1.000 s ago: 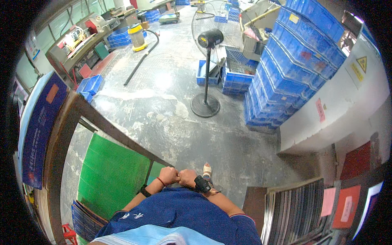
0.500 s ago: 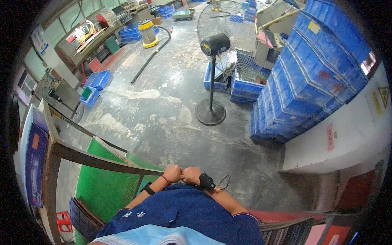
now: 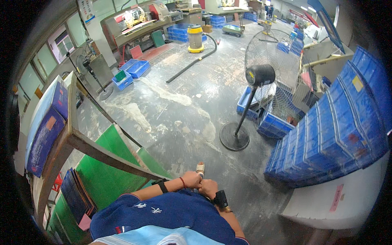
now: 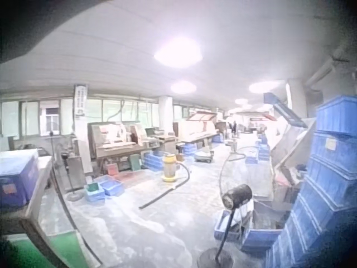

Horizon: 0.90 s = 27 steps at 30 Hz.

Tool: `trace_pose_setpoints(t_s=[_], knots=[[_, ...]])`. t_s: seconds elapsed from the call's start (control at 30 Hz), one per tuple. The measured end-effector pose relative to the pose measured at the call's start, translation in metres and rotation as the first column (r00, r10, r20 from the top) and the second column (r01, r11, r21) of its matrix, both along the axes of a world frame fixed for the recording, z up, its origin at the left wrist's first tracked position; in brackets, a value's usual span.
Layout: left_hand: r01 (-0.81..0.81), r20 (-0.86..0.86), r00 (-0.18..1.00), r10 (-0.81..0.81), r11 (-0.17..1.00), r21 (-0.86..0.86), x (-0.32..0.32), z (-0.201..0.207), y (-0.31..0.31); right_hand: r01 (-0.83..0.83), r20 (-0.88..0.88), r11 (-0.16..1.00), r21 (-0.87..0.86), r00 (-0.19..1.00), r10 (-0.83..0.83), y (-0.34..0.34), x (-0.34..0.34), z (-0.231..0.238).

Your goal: Placing metal mesh grids into an industrial processing machine.

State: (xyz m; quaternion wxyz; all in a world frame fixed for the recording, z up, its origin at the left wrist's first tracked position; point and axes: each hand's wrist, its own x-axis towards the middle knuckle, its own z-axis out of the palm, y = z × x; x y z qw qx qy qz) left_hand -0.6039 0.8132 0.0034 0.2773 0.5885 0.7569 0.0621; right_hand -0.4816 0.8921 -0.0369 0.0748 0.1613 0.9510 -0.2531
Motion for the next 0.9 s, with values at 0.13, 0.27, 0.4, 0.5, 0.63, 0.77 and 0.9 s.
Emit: trace_pose_setpoints(t_s=[0.13, 0.27, 0.4, 0.5, 0.63, 0.77, 0.9], knots=[[0.056, 0.037, 0.998, -0.058, 0.997, 0.055, -0.028, -0.018, 0.031, 0.054, -0.067, 0.998, -0.019, 0.996, -0.055, 0.031, -0.023, -0.008], [0.015, -0.008, 1.000, -0.015, 0.999, 0.037, -0.072, -0.027, 0.072, 0.045, -0.096, 0.999, 0.001, 0.994, -0.045, 0.069, -0.068, -0.005], [-0.015, 0.049, 0.999, 0.015, 1.000, 0.009, -0.131, -0.022, 0.100, -0.016, -0.089, 1.000, -0.016, 0.996, 0.015, 0.104, -0.128, -0.006], [-0.049, 0.074, 0.996, 0.051, 0.998, -0.027, -0.176, -0.013, 0.113, -0.062, -0.098, 0.997, -0.047, 0.994, 0.057, 0.123, -0.176, -0.009], [-0.151, 0.060, 0.986, 0.154, 0.987, -0.057, -0.229, -0.030, 0.123, -0.117, -0.074, 0.989, -0.095, 0.991, 0.110, 0.139, -0.237, -0.008], [-0.229, 0.084, 0.968, 0.238, 0.967, -0.111, -0.272, -0.018, 0.128, -0.223, -0.036, 0.964, -0.147, 0.975, 0.220, 0.152, -0.284, 0.004], [-0.332, 0.090, 0.937, 0.338, 0.940, -0.077, -0.305, -0.017, 0.128, -0.316, -0.037, 0.928, -0.195, 0.948, 0.315, 0.168, -0.334, 0.008]])
